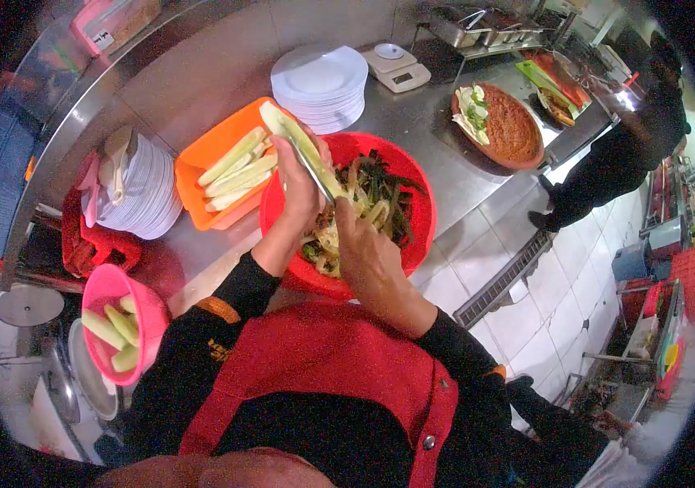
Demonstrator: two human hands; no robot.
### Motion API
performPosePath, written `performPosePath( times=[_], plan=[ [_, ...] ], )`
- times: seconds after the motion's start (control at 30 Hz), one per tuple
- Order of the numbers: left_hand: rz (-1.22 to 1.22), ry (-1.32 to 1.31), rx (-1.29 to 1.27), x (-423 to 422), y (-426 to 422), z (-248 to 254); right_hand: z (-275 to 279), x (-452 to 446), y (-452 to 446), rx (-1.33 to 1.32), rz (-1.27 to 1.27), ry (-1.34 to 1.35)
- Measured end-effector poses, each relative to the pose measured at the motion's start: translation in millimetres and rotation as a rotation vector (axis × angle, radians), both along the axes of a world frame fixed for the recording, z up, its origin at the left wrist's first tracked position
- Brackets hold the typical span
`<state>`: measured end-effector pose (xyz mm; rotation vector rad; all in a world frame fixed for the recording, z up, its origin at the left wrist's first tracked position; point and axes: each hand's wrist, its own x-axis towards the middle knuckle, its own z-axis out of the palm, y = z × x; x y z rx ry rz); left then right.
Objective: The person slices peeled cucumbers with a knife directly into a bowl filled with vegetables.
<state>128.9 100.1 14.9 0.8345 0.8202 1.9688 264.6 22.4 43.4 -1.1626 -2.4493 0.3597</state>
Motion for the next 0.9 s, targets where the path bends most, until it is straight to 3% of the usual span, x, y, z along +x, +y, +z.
performPosePath(
  times=[0.1,0.43,0.9],
  plan=[
    [-0.041,-0.153,0.036,-4,-1,12,-4,1,-3,0.013,0.01,-0.029],
    [0.06,-0.155,-0.001,-21,2,27,-19,10,-7,-0.115,0.024,-0.003],
    [-0.016,-0.433,-0.208,-46,10,23,-32,31,-14,-0.083,0.014,-0.154]
  ],
)
